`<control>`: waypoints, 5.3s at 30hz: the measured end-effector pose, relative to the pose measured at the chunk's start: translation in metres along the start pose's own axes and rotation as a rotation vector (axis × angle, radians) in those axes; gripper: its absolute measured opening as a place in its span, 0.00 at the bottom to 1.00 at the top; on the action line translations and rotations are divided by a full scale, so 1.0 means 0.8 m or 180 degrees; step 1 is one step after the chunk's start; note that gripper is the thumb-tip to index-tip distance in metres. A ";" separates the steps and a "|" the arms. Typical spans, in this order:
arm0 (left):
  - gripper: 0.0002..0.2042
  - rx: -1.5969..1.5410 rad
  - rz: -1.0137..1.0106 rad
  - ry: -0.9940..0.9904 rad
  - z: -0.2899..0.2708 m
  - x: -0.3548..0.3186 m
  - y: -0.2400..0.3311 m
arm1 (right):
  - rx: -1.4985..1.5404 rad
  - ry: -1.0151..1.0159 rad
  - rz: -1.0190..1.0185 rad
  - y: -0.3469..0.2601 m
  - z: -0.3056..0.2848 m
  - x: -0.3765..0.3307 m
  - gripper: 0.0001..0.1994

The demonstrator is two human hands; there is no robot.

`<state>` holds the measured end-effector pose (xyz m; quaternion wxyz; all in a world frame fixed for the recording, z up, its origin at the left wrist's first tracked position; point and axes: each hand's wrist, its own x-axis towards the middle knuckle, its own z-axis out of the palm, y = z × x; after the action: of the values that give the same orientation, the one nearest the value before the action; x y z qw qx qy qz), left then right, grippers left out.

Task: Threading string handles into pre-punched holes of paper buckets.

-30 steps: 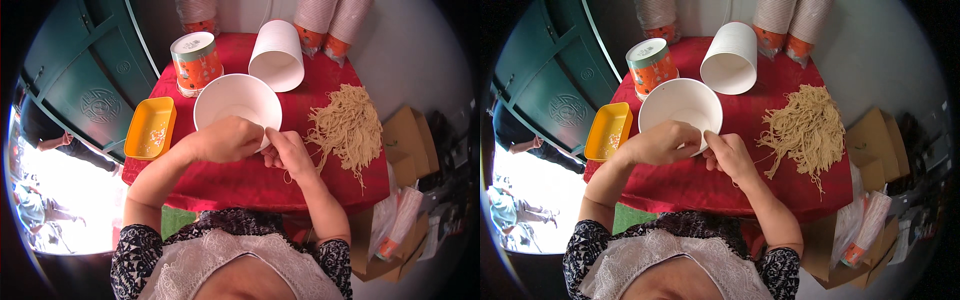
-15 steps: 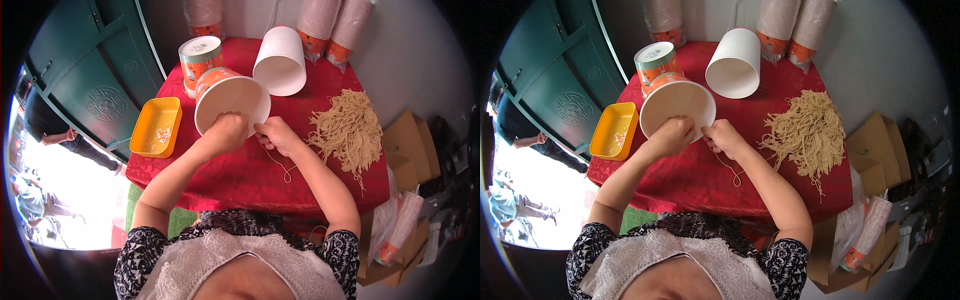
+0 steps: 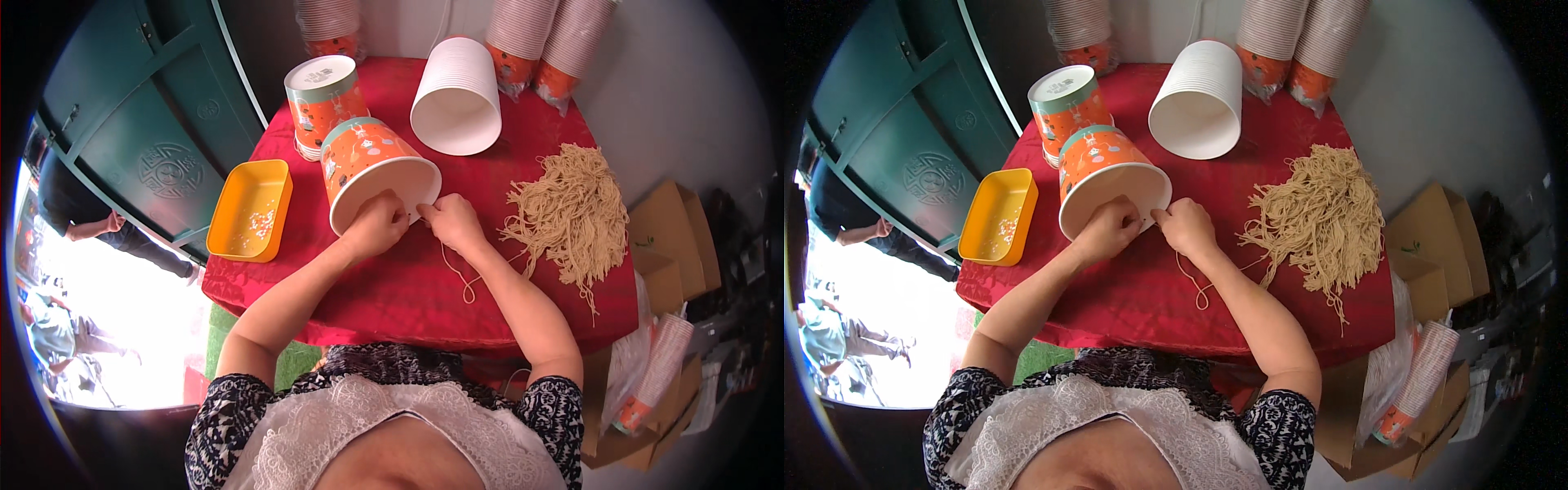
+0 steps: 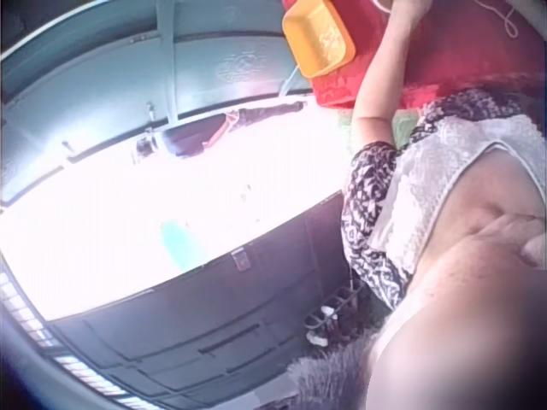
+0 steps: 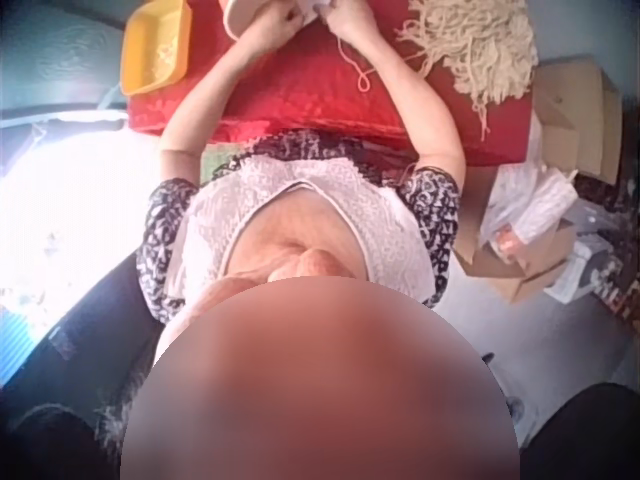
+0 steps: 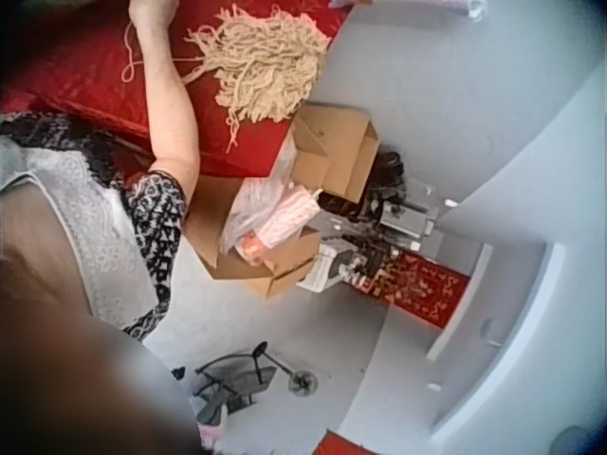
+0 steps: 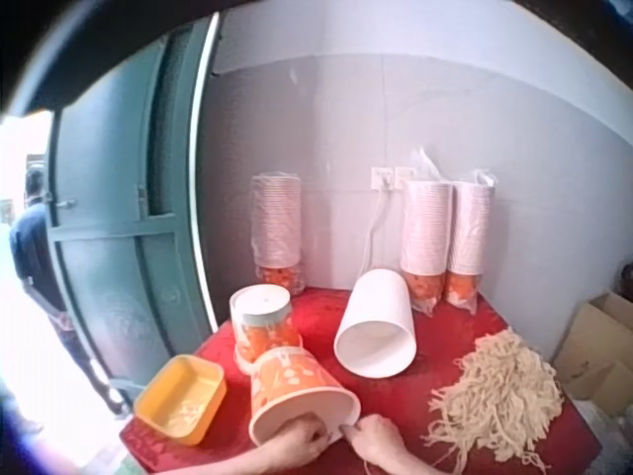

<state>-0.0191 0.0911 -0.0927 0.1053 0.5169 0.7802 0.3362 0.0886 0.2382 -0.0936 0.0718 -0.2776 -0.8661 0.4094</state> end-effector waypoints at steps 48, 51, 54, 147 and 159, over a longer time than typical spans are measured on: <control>0.05 -0.1874 -0.0582 0.0252 0.025 0.001 -0.002 | -0.0289 0.0970 -0.1873 0.017 0.006 -0.023 0.06; 0.04 -0.1990 -0.0487 0.0303 0.027 -0.001 -0.007 | -0.0653 0.0966 -0.1847 0.011 0.009 -0.027 0.10; 0.04 -0.2041 -0.0448 0.0305 0.029 -0.001 -0.011 | -0.0890 0.0993 -0.1885 0.012 0.011 -0.022 0.13; 0.07 0.0177 0.0772 0.0823 0.028 0.002 -0.015 | -0.0241 0.0438 -0.1335 0.020 0.013 -0.009 0.06; 0.02 -0.0555 0.0235 0.0982 0.032 0.002 -0.025 | -0.0265 0.0236 -0.1752 0.018 0.009 -0.024 0.05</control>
<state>-0.0214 0.0984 -0.1246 0.0165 0.4764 0.7355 0.4815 0.1082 0.2309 -0.1071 0.2004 -0.0494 -0.9218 0.3281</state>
